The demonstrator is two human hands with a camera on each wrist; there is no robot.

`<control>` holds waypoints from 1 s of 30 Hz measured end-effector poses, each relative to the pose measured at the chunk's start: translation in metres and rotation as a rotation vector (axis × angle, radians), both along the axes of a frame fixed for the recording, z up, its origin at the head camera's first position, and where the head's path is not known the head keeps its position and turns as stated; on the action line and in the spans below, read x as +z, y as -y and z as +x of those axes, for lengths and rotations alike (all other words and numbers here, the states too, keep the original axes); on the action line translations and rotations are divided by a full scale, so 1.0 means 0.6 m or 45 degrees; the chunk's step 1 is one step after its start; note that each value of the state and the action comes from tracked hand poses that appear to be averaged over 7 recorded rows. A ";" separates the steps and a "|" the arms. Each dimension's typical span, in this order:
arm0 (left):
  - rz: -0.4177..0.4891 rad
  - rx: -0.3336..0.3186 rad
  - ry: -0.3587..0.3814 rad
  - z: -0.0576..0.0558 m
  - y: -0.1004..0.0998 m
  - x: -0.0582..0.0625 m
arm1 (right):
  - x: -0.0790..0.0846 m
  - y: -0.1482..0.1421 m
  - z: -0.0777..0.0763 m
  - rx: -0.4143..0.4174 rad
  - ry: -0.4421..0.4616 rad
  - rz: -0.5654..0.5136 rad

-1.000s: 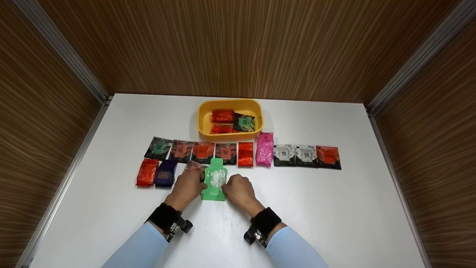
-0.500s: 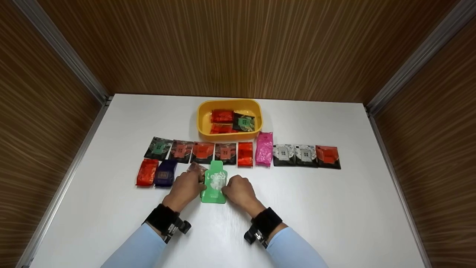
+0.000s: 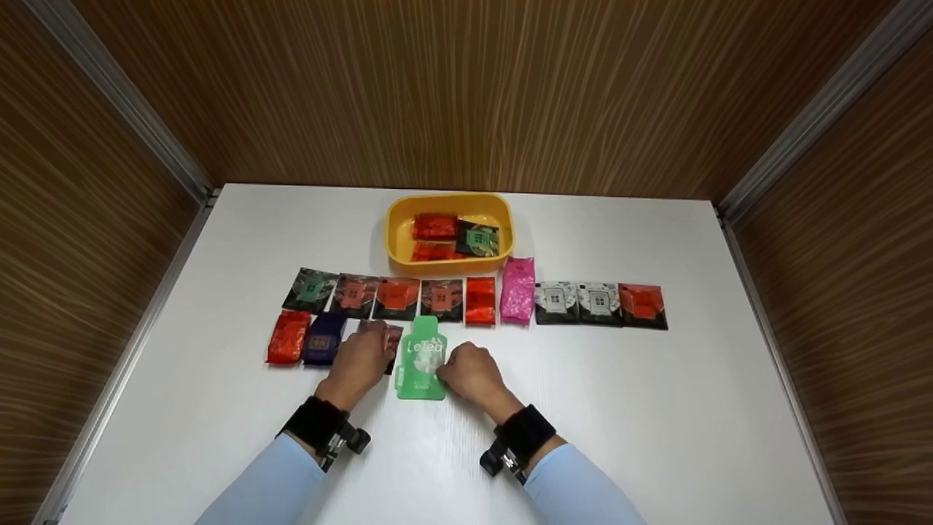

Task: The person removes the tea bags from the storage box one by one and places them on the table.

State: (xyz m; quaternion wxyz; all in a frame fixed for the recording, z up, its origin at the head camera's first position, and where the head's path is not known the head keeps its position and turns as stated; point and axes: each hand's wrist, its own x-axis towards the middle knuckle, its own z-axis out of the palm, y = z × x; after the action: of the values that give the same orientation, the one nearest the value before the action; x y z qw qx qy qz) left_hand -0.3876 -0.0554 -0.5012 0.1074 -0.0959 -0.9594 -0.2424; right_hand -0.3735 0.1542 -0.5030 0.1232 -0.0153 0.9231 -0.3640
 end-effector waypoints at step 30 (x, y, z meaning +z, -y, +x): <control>0.125 -0.146 0.114 -0.129 -0.028 0.149 | 0.158 -0.043 -0.169 0.061 -0.337 0.039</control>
State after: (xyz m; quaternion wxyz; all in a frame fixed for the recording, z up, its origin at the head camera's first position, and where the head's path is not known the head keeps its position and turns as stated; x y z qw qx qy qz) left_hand -0.4647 -0.0387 -0.4118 0.0549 -0.1343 -0.9432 -0.2987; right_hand -0.4748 0.1801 -0.4082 0.0091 -0.0835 0.9361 -0.3415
